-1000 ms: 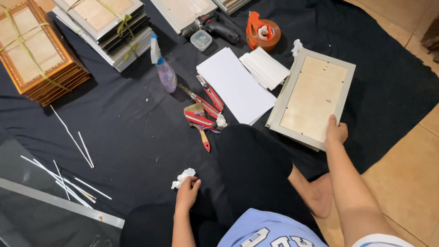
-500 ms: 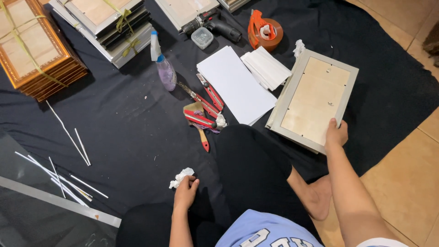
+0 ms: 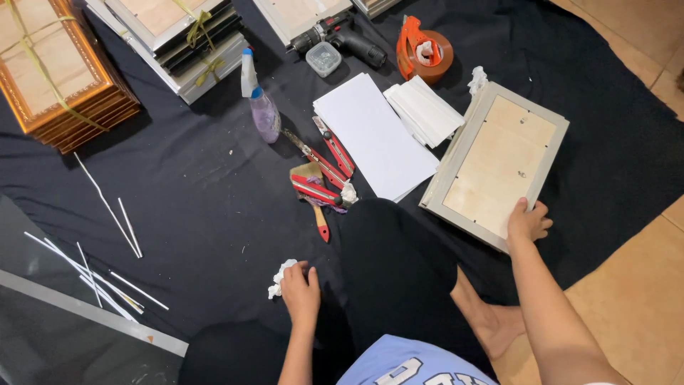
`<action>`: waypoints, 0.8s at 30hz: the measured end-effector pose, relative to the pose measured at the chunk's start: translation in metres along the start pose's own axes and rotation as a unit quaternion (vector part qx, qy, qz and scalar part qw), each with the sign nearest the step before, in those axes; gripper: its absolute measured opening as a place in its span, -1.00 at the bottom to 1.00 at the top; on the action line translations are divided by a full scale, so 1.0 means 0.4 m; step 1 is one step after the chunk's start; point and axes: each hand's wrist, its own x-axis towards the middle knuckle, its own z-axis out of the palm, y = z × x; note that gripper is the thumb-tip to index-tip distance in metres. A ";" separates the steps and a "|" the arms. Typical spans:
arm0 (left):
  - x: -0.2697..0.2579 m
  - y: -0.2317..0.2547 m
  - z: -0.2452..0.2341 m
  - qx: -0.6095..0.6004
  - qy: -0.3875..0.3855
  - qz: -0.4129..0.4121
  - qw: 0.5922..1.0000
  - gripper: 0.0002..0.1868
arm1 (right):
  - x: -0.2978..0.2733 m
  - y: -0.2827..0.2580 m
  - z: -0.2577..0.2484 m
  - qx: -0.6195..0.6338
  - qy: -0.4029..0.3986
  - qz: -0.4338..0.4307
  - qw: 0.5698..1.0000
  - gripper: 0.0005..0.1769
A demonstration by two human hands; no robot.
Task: The person is assembling picture frames by applying adhesive to the backing boards and brushing the glass surfaces to clean them.
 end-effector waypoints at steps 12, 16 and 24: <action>0.050 0.015 0.139 0.215 0.186 0.032 0.958 -0.64 | 0.016 0.005 0.009 -0.010 -0.005 -0.021 1.000 -0.53; 0.057 0.004 0.148 0.281 0.202 0.044 0.937 -0.65 | 0.064 0.000 0.005 -0.072 0.033 -0.058 0.995 -0.51; 0.078 -0.051 0.216 0.291 0.206 0.014 0.934 -0.50 | 0.117 -0.552 0.216 0.093 -0.046 -0.418 0.902 -0.76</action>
